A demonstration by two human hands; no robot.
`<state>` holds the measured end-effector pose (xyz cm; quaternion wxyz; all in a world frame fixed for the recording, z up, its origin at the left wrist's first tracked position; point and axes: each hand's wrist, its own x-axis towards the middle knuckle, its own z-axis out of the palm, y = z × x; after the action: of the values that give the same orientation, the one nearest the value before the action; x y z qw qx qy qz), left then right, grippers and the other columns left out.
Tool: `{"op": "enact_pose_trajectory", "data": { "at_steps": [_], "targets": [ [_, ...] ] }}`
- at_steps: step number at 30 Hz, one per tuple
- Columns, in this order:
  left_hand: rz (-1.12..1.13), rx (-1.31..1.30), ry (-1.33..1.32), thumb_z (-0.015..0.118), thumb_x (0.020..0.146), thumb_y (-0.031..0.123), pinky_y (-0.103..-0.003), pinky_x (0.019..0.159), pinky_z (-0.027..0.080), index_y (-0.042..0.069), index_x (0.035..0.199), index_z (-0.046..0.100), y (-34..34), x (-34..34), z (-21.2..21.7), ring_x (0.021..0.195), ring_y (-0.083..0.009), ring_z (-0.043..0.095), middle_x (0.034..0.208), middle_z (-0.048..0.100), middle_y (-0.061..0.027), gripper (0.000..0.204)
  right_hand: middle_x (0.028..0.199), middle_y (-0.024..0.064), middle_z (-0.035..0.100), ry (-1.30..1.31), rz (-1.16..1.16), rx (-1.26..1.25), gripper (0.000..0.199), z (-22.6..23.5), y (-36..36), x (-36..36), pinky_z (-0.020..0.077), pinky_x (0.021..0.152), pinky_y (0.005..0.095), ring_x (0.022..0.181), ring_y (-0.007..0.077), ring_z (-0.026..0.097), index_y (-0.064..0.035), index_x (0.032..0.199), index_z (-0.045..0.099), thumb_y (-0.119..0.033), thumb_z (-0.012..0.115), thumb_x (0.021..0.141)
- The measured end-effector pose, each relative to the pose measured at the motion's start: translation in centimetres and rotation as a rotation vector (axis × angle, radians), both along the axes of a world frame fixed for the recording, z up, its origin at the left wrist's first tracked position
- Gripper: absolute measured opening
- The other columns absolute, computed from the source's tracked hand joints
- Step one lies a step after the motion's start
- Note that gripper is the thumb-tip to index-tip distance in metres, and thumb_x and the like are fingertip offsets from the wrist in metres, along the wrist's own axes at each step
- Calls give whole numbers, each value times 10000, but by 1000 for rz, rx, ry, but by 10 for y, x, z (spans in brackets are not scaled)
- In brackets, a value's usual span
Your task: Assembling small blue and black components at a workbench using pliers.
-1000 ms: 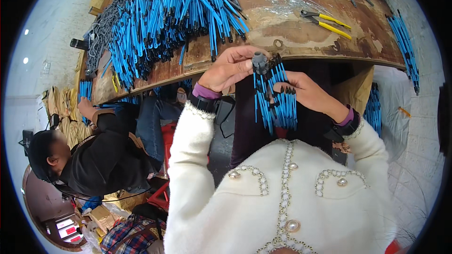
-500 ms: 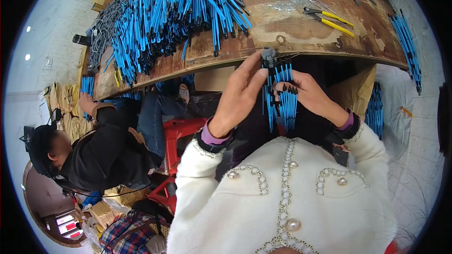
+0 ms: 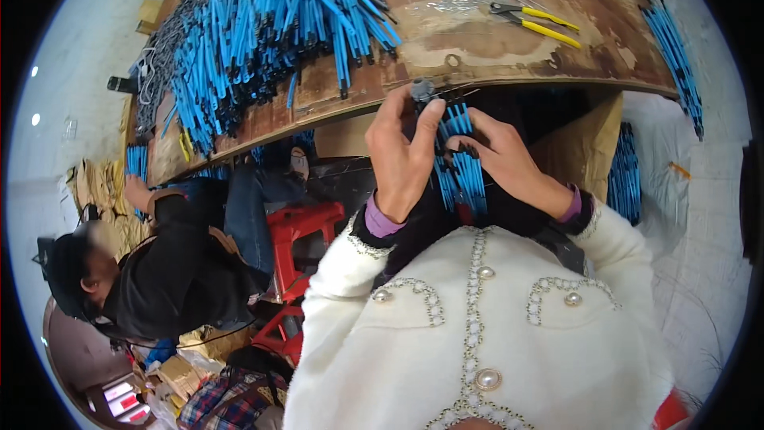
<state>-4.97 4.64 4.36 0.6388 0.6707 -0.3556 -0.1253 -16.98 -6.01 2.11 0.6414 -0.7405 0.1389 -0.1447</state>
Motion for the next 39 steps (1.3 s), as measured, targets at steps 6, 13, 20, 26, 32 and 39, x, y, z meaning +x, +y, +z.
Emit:
{"op": "enact_pose_trajectory", "data": {
  "at_steps": [6,13,20,26,32,39],
  "targets": [
    [-237,-60,179,667,920,130,-228,764,462,-34,1135,598,8,23,-5,843,-70,565,942,645,-24,279,791,18,646,115,-100,-251,158,11,5,-9,493,679,251,740,78,598,22,1027,604,-115,585,952],
    [-661,-133,425,634,950,167,-228,883,422,-16,1176,589,12,53,5,979,-62,539,1073,635,-19,294,790,76,670,-7,51,53,192,8,1,-4,477,636,272,698,65,561,16,1029,631,-157,573,968],
    [-436,7,172,590,974,163,-225,853,421,-27,1201,583,7,29,0,945,-80,537,1041,638,-18,296,815,23,671,144,50,13,268,-1,-2,-8,497,688,237,760,64,612,17,1013,640,-237,559,989],
    [-355,103,42,548,998,209,-252,875,428,-39,1203,577,3,19,-5,956,-98,546,1063,632,-55,323,768,24,664,102,19,111,268,-8,-5,-9,479,650,238,720,33,565,15,1006,663,-239,585,973],
    [-273,113,57,580,972,215,-261,818,464,-40,1200,571,0,19,-6,865,-134,590,1013,647,-115,341,743,20,662,71,5,239,281,-6,-4,-3,463,626,232,704,16,542,29,962,672,-245,611,959],
    [-709,-124,516,549,987,204,-324,986,439,-60,1295,485,23,44,11,1111,-236,601,1145,648,-166,411,711,27,651,38,181,313,260,9,15,5,459,615,248,661,50,563,33,898,676,-224,652,930]
  ]
}}
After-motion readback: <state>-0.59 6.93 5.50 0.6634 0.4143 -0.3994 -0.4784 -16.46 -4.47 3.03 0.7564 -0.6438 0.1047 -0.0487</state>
